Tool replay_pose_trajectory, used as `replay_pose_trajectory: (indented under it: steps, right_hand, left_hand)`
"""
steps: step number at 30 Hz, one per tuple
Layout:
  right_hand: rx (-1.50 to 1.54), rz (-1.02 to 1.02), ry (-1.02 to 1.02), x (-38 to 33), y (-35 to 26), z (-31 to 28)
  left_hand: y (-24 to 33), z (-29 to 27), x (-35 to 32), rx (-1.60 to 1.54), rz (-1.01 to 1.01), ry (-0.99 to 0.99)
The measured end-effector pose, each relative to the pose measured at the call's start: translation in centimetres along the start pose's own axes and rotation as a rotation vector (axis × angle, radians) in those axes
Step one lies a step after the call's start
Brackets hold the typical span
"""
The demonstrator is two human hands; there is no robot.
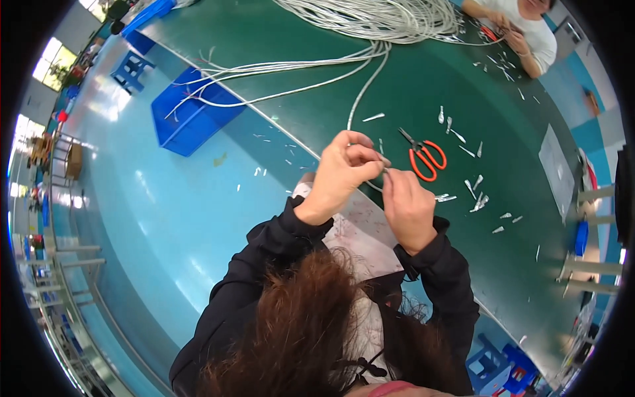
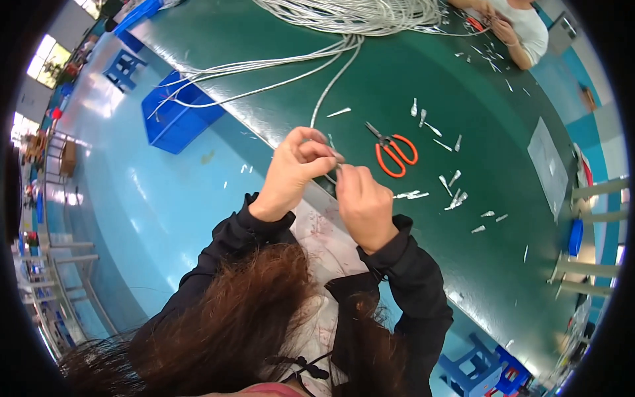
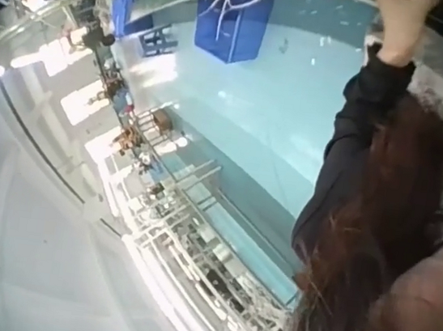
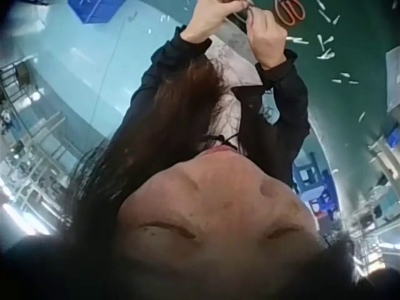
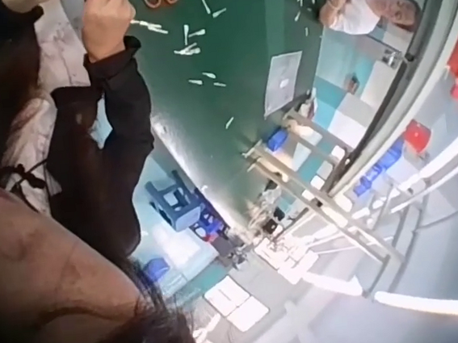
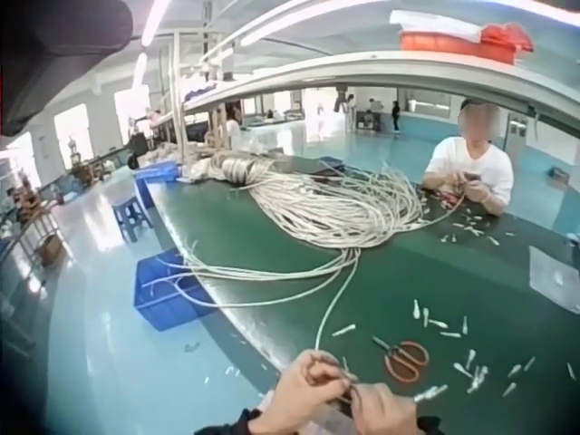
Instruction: The person strips the outer casing from a cable by hand, uses shears to cut away the internal fibers, and then trims the ends of the exposed wires.
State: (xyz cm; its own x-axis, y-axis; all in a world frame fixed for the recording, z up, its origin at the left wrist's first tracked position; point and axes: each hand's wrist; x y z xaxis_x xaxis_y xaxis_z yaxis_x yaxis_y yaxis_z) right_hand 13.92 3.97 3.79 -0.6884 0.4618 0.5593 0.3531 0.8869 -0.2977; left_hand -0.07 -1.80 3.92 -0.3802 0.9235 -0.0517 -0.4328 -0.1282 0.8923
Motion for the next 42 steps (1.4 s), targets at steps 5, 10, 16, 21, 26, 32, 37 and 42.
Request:
replay_pose_trajectory:
  steps: [5,10,16,21,26,32,37,42]
  right_hand:
    - [0.015,-0.004,0.014,-0.5,-0.3,-0.2]
    - [0.18,0.011,0.062,-0.4,-0.3,-0.4]
    - [0.934,0.529,-0.2,1.1,-1.2,-1.0]
    - [0.932,0.608,-0.171,-0.2,0.4,-1.4]
    - [1.056,0.598,-0.289,1.5,-0.3,-1.5]
    - [1.049,0.621,-0.348,2.2,-0.6,-1.2]
    - [1.191,0.703,-0.415,2.7,-0.5,-0.3]
    - [1.264,0.683,-0.45,2.5,0.0,-0.8]
  left_hand:
    - [-0.3,-0.1,0.1,-0.06,0.034,0.036]
    - [0.1,-0.4,0.3,-0.103,0.045,0.059]
    - [0.9,-1.6,-0.3,-0.207,0.113,0.161]
    - [-0.4,-2.2,1.0,-0.328,0.212,0.215]
    - [0.1,-2.5,-1.0,-0.229,0.112,-0.027]
    - [-0.2,-2.5,-0.9,-0.258,0.024,-0.144]
    - [1.1,-3.1,-1.4,-0.219,0.006,-0.072]
    - [0.9,-2.7,-1.3,-0.147,0.025,-0.049]
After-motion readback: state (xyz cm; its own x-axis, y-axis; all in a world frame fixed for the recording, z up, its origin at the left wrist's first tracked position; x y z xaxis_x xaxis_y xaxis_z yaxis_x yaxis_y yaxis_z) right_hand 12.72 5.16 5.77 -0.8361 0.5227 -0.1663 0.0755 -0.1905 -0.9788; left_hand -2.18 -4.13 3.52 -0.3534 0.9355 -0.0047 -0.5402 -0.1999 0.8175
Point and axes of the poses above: each hand's wrist, its own x-axis towards the middle knuckle, its own z-axis out of the palm, y = z × x, and after that the axes turned 2 degrees about -y, right-handed
